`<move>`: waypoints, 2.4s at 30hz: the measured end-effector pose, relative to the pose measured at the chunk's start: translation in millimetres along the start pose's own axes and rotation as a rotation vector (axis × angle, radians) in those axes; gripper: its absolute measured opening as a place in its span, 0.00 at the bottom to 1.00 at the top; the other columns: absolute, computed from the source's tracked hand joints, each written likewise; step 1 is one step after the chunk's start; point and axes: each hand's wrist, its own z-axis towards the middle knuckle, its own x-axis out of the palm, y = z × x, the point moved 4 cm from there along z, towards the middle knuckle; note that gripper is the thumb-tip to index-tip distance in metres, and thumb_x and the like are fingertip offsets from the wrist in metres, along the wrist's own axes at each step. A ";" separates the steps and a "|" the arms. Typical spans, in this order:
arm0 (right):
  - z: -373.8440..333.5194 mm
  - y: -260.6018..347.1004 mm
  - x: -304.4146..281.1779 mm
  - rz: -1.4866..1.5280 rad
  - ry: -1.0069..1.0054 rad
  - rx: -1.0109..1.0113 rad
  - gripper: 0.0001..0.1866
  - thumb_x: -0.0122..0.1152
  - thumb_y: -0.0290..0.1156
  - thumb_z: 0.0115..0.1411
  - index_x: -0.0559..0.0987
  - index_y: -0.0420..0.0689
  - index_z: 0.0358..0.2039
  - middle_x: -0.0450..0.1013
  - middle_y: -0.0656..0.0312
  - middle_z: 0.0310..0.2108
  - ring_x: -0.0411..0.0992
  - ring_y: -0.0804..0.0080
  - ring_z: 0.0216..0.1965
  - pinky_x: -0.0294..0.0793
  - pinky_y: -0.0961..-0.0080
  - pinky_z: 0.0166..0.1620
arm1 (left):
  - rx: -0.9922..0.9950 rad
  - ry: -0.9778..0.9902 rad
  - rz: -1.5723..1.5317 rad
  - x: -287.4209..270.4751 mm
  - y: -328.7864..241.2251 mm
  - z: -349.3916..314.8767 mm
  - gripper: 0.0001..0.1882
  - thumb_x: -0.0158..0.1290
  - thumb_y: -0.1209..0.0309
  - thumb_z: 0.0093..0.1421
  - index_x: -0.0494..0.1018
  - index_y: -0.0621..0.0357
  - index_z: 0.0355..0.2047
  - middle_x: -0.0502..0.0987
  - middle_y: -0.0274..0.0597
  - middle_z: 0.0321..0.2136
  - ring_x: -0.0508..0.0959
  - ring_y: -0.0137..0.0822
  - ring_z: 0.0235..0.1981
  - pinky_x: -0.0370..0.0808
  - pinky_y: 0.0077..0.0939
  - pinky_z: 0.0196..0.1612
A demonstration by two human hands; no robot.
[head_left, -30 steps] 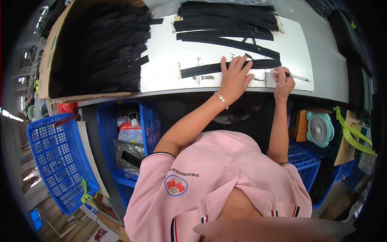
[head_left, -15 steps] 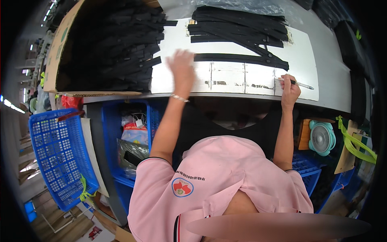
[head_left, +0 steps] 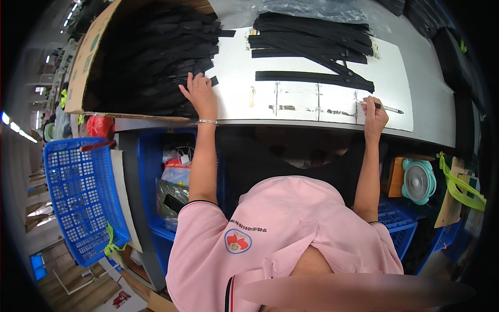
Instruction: Marking zipper components using a template and a pen on an industrial workbench.
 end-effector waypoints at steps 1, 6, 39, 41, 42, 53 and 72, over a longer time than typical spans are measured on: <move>-0.2 -1.0 0.6 0.005 0.002 -0.002 0.13 0.59 0.34 0.71 0.85 0.37 0.36 0.75 0.67 0.25 0.66 0.86 0.25 0.65 0.86 0.30 | 0.005 0.012 0.003 1.0 -0.5 -1.0 0.02 0.55 0.74 0.64 0.77 0.57 0.37 0.77 0.41 0.54 0.64 0.47 0.68 0.41 0.61 0.73; -0.2 -4.5 -1.9 0.009 -0.008 0.019 0.13 0.60 0.32 0.70 0.84 0.35 0.35 0.80 0.62 0.28 0.75 0.81 0.28 0.73 0.83 0.34 | -0.043 0.184 -0.074 -2.4 -2.1 -11.3 0.08 0.58 0.75 0.62 0.77 0.54 0.42 0.78 0.39 0.53 0.67 0.45 0.67 0.41 0.62 0.73; -79.9 60.6 43.1 -0.634 0.107 -0.653 0.18 0.67 0.26 0.57 0.79 0.46 0.49 0.80 0.61 0.45 0.76 0.63 0.53 0.68 0.59 0.58 | 0.362 0.256 -0.899 14.6 -291.3 -62.2 0.13 0.58 0.76 0.59 0.79 0.57 0.46 0.80 0.45 0.40 0.77 0.49 0.46 0.65 0.48 0.62; -84.2 50.7 33.3 -0.689 0.136 -0.652 0.19 0.68 0.28 0.57 0.79 0.46 0.51 0.80 0.61 0.50 0.74 0.62 0.58 0.64 0.55 0.62 | 0.373 0.194 -0.852 4.2 -289.9 -64.4 0.14 0.57 0.77 0.60 0.79 0.56 0.46 0.80 0.44 0.41 0.77 0.48 0.47 0.64 0.49 0.63; -84.3 53.1 28.8 -0.702 0.177 -0.618 0.21 0.69 0.32 0.58 0.78 0.46 0.52 0.78 0.62 0.54 0.71 0.62 0.62 0.60 0.53 0.65 | 0.376 0.123 -0.792 -4.2 -283.0 -67.0 0.14 0.57 0.77 0.61 0.79 0.56 0.47 0.80 0.42 0.42 0.77 0.48 0.48 0.63 0.50 0.65; -58.1 23.3 -20.3 -0.998 0.095 -0.567 0.34 0.71 0.45 0.57 0.73 0.43 0.60 0.72 0.61 0.63 0.66 0.62 0.65 0.51 0.53 0.71 | 0.295 0.324 -0.496 -17.8 -234.2 -116.5 0.27 0.60 0.65 0.64 0.71 0.56 0.63 0.71 0.43 0.64 0.60 0.51 0.71 0.37 0.69 0.70; -58.3 17.1 -21.8 -1.116 0.124 -0.601 0.33 0.72 0.43 0.57 0.72 0.44 0.59 0.70 0.59 0.64 0.66 0.61 0.64 0.53 0.59 0.71 | 0.153 0.359 -0.468 -22.9 -164.7 -102.7 0.30 0.55 0.59 0.68 0.66 0.60 0.66 0.67 0.47 0.67 0.59 0.49 0.72 0.30 0.70 0.70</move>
